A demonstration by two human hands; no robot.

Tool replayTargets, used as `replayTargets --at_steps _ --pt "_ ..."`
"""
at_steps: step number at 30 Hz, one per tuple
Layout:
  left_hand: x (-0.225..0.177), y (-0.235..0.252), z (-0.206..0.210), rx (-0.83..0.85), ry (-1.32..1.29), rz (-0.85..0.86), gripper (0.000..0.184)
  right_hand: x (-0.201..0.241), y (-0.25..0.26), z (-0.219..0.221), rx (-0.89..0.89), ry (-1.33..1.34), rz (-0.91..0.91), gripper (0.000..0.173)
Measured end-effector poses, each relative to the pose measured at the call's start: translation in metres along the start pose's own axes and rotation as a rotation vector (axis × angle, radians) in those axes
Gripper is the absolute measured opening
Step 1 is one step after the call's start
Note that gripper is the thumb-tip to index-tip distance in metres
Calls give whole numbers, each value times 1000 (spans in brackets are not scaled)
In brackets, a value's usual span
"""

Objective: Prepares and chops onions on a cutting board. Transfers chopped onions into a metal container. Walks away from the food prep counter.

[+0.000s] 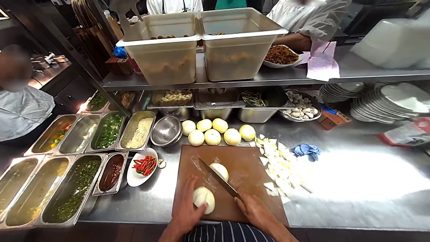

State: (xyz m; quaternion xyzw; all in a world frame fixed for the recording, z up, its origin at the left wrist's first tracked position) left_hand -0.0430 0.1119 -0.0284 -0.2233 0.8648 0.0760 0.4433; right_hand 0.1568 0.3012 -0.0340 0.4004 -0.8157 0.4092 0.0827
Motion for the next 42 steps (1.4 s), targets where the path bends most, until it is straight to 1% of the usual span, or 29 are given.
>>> replayTargets --at_steps 1,2,3,5,7,8,9,10,11,13,14,15,17,19,20,21,22,25,26,27,31,33,36,40,42 --pt "-6 -7 15 59 75 65 88 -6 -1 -2 -23 1 26 40" --pt "-9 -8 28 108 179 105 85 -13 -2 -5 -53 2 56 41" --pt "-9 -5 37 134 282 126 78 -21 -2 -10 -84 0 87 41" --pt "-5 8 41 72 390 152 63 -34 -3 -23 -136 3 121 41" --pt "-5 27 37 26 402 101 53 -43 -7 -33 -136 0 120 41" --pt "-8 37 33 42 371 31 52 -45 -10 -35 -127 16 106 41" --pt "-14 46 29 76 282 -88 54 -44 -15 -36 -125 48 88 41" --pt "-19 52 28 98 101 -242 57 -42 -20 -34 -134 107 63 40" --pt "-23 57 30 79 -168 -401 58 -39 -23 -31 -151 191 34 40" --pt "-27 55 53 -9 -753 -672 58 -30 -27 -24 -195 323 -3 39" --pt "-29 50 67 -31 -921 -773 60 -24 -28 -22 -207 349 -4 39" --pt "-29 44 76 -26 -961 -844 63 -17 -29 -21 -208 345 4 40" --pt "-23 34 83 38 -795 -901 63 -6 -29 -21 -180 275 23 40" --pt "-14 29 71 75 -470 -853 59 2 -33 -22 -153 183 25 40" --pt "-11 30 59 41 -283 -795 56 8 -35 -23 -138 142 22 39" --pt "-13 33 47 2 -131 -707 53 13 -37 -25 -121 98 21 39" --pt "-19 37 40 -29 -32 -593 50 18 -39 -26 -101 61 22 40" --pt "-38 44 46 -36 121 -186 44 23 -41 -22 -60 -27 29 40" --pt "-39 46 53 -33 147 -104 43 24 -41 -22 -48 -47 33 40" --pt "-38 48 59 -30 162 -62 43 25 -42 -23 -35 -68 36 40" --pt "-33 51 65 -22 147 -61 44 28 -47 -30 26 -130 34 38" --pt "-33 51 64 -40 133 -32 42 31 -49 -36 61 -144 33 37" --pt "-32 53 63 -46 123 -1 42 38 -38 -39 92 -134 41 37" --pt "-35 53 61 -22 130 -31 42 35 1 -11 26 -129 78 37" --pt "-36 54 60 -25 140 -53 43 32 12 -7 -21 -141 50 37"
Point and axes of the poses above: each hand's wrist, its own y-axis towards the middle knuckle, its own z-axis out of the palm, x = y × z, the point moved 7 cm from there along y, towards the middle knuckle, and after that the axes turned 5 degrees about x, right-handed, at the moved point
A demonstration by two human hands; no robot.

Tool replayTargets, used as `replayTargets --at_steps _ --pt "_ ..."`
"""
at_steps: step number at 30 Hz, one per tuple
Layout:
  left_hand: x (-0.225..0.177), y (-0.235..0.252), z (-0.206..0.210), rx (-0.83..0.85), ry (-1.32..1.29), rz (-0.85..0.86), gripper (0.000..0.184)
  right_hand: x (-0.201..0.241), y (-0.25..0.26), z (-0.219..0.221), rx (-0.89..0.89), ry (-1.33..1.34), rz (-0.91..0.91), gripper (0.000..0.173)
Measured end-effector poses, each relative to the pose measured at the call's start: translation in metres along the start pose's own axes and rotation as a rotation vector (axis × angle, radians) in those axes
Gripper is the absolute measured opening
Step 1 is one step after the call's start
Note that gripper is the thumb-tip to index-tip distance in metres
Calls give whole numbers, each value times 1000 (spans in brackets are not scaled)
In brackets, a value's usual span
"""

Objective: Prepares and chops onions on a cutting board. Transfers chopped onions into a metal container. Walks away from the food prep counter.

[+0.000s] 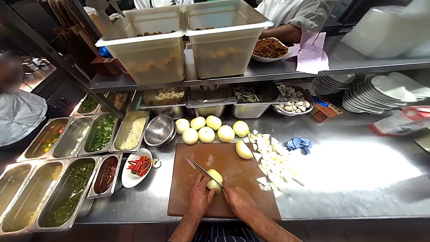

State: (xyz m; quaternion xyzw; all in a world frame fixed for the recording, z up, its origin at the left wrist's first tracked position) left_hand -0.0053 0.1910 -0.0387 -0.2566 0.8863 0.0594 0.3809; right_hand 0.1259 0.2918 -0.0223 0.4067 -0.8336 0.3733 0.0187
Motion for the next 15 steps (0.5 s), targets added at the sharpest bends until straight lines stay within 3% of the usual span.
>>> replayTargets --at_steps 4,7,10,12,15 --pt "-7 -2 3 107 102 -62 56 -18 15 -2 78 175 -75 37" --pt "-15 -3 1 245 148 -127 49 -36 13 -14 -7 242 -32 39" --pt "-12 -12 -7 223 99 -103 43 -32 5 -13 -92 519 -108 40" --pt "-7 -20 -11 177 66 -60 43 -16 2 -5 -39 739 -153 43" --pt "1 -26 -14 129 44 -30 42 0 11 9 -21 815 -184 42"
Point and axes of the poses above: each hand's wrist, its own y-axis towards the middle knuckle, its own z-axis out of the palm, x = y × z, the point moved 7 cm from there along y, towards the middle knuckle, and after that the axes turned 5 degrees about x, right-handed, at the moved point
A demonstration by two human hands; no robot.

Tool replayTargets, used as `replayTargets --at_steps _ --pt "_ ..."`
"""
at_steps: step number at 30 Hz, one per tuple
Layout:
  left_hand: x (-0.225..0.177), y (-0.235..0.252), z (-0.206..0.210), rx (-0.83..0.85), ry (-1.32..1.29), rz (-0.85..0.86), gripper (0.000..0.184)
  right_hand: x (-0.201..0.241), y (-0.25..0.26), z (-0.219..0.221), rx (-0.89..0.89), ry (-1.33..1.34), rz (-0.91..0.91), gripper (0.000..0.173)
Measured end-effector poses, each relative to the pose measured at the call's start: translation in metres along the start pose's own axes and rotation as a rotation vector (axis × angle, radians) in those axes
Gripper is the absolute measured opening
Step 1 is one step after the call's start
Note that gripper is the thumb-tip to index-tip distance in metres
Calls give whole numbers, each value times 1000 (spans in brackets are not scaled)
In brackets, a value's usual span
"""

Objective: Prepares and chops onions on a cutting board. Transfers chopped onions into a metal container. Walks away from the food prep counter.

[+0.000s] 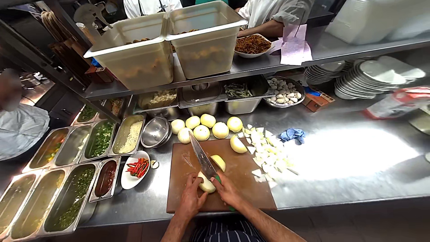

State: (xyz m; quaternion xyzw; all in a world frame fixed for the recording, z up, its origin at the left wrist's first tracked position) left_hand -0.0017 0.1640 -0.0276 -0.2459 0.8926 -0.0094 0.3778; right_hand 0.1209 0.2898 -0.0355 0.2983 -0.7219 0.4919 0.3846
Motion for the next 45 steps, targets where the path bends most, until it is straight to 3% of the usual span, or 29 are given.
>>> replayTargets --at_steps 5,14,20,24,27,31,34,37,41,45 --pt "4 1 -1 -3 -4 -7 42 -2 7 13 -37 -152 -98 40" --pt "-2 7 0 39 27 -97 39 3 10 4 -74 -411 -104 41" --pt "4 -5 12 37 66 -84 35 -17 16 -11 -123 -352 -22 43" --pt "5 -14 14 -32 52 -42 34 -6 10 -25 -177 -287 -86 42" --pt "-7 -7 12 56 89 -99 52 -4 3 -22 -110 -161 -36 41" --pt "-19 12 9 197 179 96 79 -28 -5 -21 -143 80 72 38" --pt "-27 27 8 374 256 143 62 -40 -20 -25 -172 188 126 36" --pt "-21 28 -1 436 297 5 60 -35 -40 -22 -108 297 151 34" --pt "0 -3 7 215 183 -174 47 -26 -49 -9 -43 235 105 35" --pt "3 -10 14 7 -8 -320 60 -14 -40 -5 -129 -126 -27 38"
Point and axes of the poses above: each hand's wrist, its own y-axis towards the middle knuckle, its own z-axis out of the palm, x = y × z, the point moved 7 cm from there along y, towards the middle knuckle, and after that the axes turned 5 degrees about x, right-handed, at the moved point
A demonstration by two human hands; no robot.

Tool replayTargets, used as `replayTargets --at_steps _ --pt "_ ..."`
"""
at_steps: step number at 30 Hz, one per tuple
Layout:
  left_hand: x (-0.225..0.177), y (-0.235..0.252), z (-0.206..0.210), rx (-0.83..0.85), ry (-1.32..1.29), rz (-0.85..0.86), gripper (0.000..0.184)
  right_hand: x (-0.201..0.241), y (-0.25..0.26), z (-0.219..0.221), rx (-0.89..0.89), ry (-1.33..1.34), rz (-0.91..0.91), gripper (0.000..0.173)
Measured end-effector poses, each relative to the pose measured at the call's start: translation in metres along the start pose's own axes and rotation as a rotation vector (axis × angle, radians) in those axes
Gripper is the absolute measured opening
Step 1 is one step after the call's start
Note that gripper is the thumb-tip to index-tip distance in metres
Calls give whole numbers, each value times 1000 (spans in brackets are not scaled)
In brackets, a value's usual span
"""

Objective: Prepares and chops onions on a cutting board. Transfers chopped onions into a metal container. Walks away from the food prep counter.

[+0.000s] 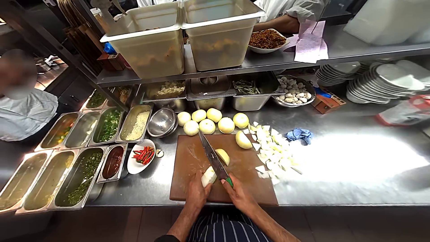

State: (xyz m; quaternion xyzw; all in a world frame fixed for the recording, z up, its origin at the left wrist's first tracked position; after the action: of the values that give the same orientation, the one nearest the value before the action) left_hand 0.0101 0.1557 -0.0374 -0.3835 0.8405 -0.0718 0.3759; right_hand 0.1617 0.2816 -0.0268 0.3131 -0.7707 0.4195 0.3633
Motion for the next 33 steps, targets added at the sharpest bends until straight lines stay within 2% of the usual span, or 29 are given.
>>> replayTargets --at_steps 5,16,21,24,27,28,30,33 --pt "-5 3 -3 31 -13 -1 54 12 20 3 -59 -141 -94 37" --pt "-7 7 -7 84 -9 -1 51 10 36 12 -110 -290 -136 39" --pt "-7 6 -7 80 -19 -17 54 10 40 13 -55 -286 -91 41" --pt "-6 6 -7 65 -69 -6 56 4 45 13 19 -26 -1 40" --pt "3 8 -3 39 -151 33 53 -4 44 26 187 646 172 29" --pt "6 10 -1 42 -174 43 52 -5 43 29 221 728 184 27" --pt "12 15 0 63 -233 41 50 -1 45 26 183 575 90 31" --pt "16 16 -4 139 -396 -12 46 10 50 6 -11 25 -113 42"
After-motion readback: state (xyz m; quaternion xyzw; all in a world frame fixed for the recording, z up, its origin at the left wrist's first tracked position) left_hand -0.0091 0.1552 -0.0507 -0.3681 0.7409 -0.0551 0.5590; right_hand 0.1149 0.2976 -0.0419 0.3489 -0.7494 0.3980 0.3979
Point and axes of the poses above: each hand's wrist, its own y-axis towards the middle knuckle, its own z-axis out of the palm, x = y × z, the point moved 7 cm from there along y, towards the middle knuckle, and after that the axes turned 5 degrees about x, right-handed, at the moved point
